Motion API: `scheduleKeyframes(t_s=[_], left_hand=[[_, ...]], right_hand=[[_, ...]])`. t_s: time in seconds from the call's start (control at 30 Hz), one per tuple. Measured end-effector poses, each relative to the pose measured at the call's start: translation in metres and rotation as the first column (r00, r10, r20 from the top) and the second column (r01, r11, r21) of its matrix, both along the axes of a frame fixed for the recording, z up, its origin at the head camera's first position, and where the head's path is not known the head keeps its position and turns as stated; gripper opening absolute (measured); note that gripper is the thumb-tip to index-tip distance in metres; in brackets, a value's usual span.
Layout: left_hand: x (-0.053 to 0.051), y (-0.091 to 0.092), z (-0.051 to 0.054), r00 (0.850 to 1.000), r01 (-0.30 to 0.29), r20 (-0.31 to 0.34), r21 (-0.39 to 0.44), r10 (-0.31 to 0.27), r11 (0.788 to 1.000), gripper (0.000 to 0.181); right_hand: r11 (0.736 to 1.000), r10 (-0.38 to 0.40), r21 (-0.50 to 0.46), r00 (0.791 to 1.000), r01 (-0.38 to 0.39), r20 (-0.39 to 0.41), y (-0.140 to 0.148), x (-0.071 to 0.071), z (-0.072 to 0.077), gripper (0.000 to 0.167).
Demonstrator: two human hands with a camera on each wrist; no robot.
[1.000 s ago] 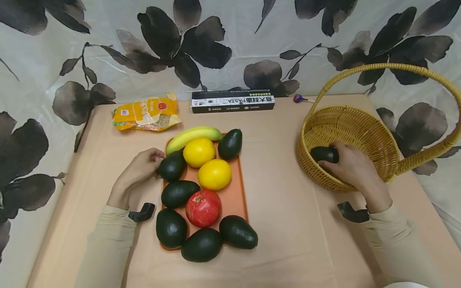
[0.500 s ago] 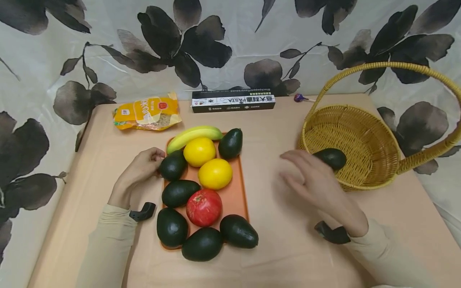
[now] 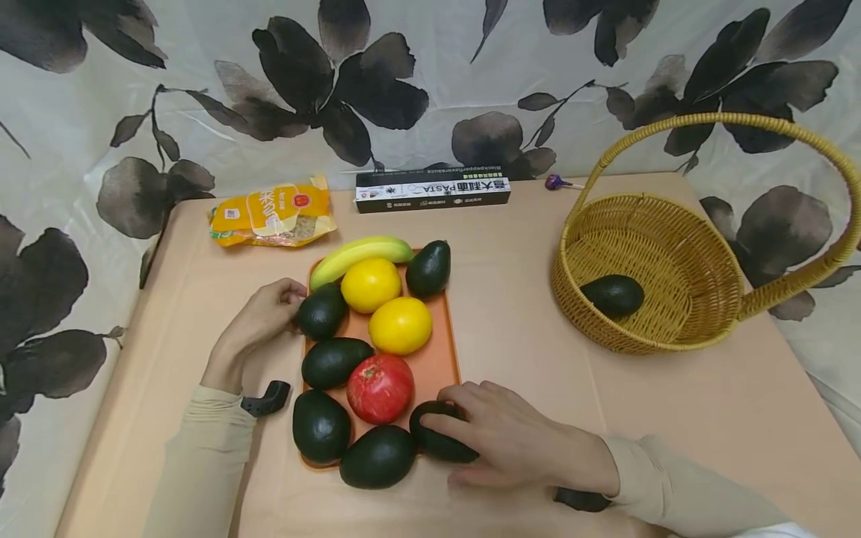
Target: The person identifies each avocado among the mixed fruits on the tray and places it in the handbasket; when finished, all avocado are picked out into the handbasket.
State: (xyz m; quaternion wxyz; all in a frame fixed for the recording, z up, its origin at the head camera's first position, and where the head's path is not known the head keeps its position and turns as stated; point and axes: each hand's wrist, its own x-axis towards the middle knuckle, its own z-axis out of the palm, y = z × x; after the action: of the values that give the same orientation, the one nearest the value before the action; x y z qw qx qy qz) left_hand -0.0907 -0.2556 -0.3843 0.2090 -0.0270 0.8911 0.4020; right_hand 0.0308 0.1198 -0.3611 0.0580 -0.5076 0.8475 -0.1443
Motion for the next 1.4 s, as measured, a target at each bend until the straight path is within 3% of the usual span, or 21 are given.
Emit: scheduleKeyframes(t_s=[0.1, 0.3, 0.4, 0.47, 0.53, 0.57, 0.7, 0.77, 0.83, 0.9, 1.03, 1.13, 1.27, 1.4], left_hand=[[0.0, 0.0, -0.001, 1.0, -0.001, -0.004, 0.004, 0.001, 1.0, 0.036], [0.0, 0.0, -0.003, 1.0, 0.0, -0.001, 0.021, 0.0, 1.0, 0.035], [0.0, 0.001, -0.003, 1.0, 0.001, 0.0, 0.025, -0.001, 1.0, 0.036], [0.0, 0.001, -0.003, 1.0, 0.001, 0.0, 0.024, -0.001, 1.0, 0.036], [0.0, 0.0, -0.003, 1.0, 0.001, 0.001, 0.023, -0.001, 1.0, 0.036], [0.0, 0.0, -0.003, 1.0, 0.001, 0.002, 0.025, -0.001, 1.0, 0.036], [-0.001, 0.0, -0.003, 1.0, 0.004, 0.0, 0.028, -0.004, 1.0, 0.035], [-0.001, 0.0, -0.003, 1.0, 0.006, -0.002, 0.028, -0.006, 1.0, 0.035], [-0.001, 0.0, -0.003, 1.0, 0.009, -0.002, 0.026, -0.009, 1.0, 0.035], [0.0, 0.0, -0.003, 1.0, 0.01, 0.0, 0.022, -0.01, 1.0, 0.035], [0.0, -0.001, -0.003, 1.0, 0.012, -0.005, 0.021, -0.012, 1.0, 0.035], [-0.001, -0.001, -0.002, 1.0, 0.012, -0.01, 0.024, -0.012, 1.0, 0.035], [0.0, -0.002, -0.002, 1.0, 0.008, -0.004, 0.024, -0.008, 1.0, 0.035], [0.0, -0.001, -0.002, 1.0, 0.004, -0.001, 0.021, -0.004, 1.0, 0.035]], right_hand=[[0.999, -0.031, -0.014, 0.999, 0.03, -0.016, -0.003, 0.002, -0.008, 0.064], [0.986, -0.118, -0.104, 0.987, 0.129, 0.111, 0.003, -0.005, -0.009, 0.059], [0.952, -0.207, -0.201, 0.97, 0.229, 0.125, 0.016, -0.017, 0.0, 0.06], [0.91, -0.296, -0.274, 0.951, 0.31, 0.093, 0.03, -0.03, 0.01, 0.062], [0.852, -0.411, -0.33, 0.91, 0.408, 0.063, 0.047, -0.045, 0.02, 0.063], [0.813, -0.476, -0.354, 0.878, 0.462, 0.053, 0.056, -0.053, 0.025, 0.064], [0.624, -0.708, -0.418, 0.704, 0.66, 0.056, 0.089, -0.081, 0.043, 0.063], [0.541, -0.777, -0.435, 0.626, 0.72, 0.069, 0.103, -0.092, 0.048, 0.062], [0.503, -0.812, -0.433, 0.581, 0.748, 0.06, 0.113, -0.1, 0.048, 0.061], [0.506, -0.822, -0.412, 0.568, 0.757, 0.034, 0.12, -0.107, 0.043, 0.06], [0.578, -0.799, -0.334, 0.6, 0.744, -0.046, 0.123, -0.114, 0.031, 0.056], [0.617, -0.782, -0.273, 0.614, 0.738, -0.105, 0.125, -0.118, 0.025, 0.053], [0.641, -0.768, -0.163, 0.629, 0.75, -0.122, 0.128, -0.121, 0.019, 0.047], [0.646, -0.764, -0.069, 0.642, 0.761, -0.065, 0.132, -0.121, 0.018, 0.044]])
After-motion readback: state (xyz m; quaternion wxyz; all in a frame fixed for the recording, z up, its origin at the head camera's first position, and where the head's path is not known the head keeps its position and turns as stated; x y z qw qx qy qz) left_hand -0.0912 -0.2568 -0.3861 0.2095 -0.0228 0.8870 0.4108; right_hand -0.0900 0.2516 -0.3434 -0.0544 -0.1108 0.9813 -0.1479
